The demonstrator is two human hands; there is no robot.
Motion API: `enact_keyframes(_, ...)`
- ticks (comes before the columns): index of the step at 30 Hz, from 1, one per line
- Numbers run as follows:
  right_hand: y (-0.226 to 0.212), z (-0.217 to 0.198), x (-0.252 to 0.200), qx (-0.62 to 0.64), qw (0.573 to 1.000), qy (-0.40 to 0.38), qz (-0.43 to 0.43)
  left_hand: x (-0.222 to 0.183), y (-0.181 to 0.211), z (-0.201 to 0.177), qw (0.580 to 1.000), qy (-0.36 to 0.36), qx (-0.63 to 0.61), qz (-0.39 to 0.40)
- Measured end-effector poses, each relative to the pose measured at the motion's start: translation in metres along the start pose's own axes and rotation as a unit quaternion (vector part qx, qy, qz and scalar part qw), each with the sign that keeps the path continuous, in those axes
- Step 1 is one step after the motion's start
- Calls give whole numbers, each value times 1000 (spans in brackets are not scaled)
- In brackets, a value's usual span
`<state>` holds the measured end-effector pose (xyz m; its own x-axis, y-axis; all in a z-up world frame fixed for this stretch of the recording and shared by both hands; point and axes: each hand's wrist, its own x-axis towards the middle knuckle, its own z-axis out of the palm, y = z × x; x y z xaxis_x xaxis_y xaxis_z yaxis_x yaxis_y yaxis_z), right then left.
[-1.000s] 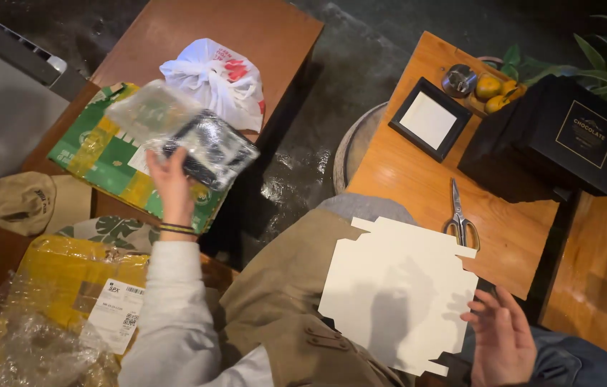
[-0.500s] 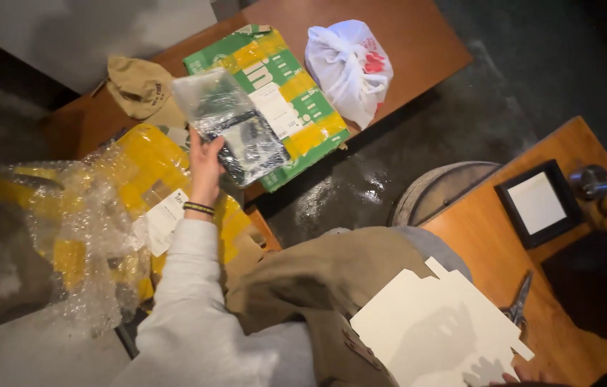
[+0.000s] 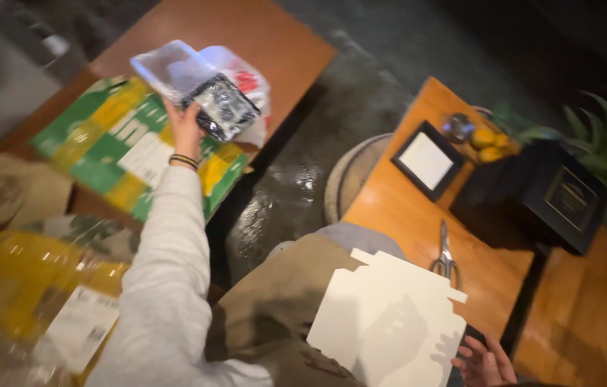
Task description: Manually folding and assembling small cardboard boxes by following pre-scored lines and tucking in tabs.
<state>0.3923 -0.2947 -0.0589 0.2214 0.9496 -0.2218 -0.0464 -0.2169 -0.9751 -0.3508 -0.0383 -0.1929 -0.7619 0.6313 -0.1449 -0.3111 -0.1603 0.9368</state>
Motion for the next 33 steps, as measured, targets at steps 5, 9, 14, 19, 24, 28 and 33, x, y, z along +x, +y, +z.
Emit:
enact_keyframes(5,-54,80,-41,11,994,99,-33,103,-129,-8,999,8,15,27)
enact_keyframes(9,-72,109,-44,16,986,166,21,118,-149,-17,989,-44,105,92)
enact_keyframes(14,-89,128,-39,26,982,183,30,124,-155,-47,984,-136,87,75)
enact_keyframes(19,-94,126,-43,10,980,190,50,-12,-33,0,946,-224,209,104)
enact_keyframes(24,-51,102,-41,-189,936,293,50,-208,60,55,884,-364,289,58)
enact_keyframes(28,10,75,-51,-218,942,255,30,-340,96,57,843,-414,333,85)
enact_keyframes(33,40,102,-51,-63,956,246,144,-421,98,53,798,-393,456,-35)
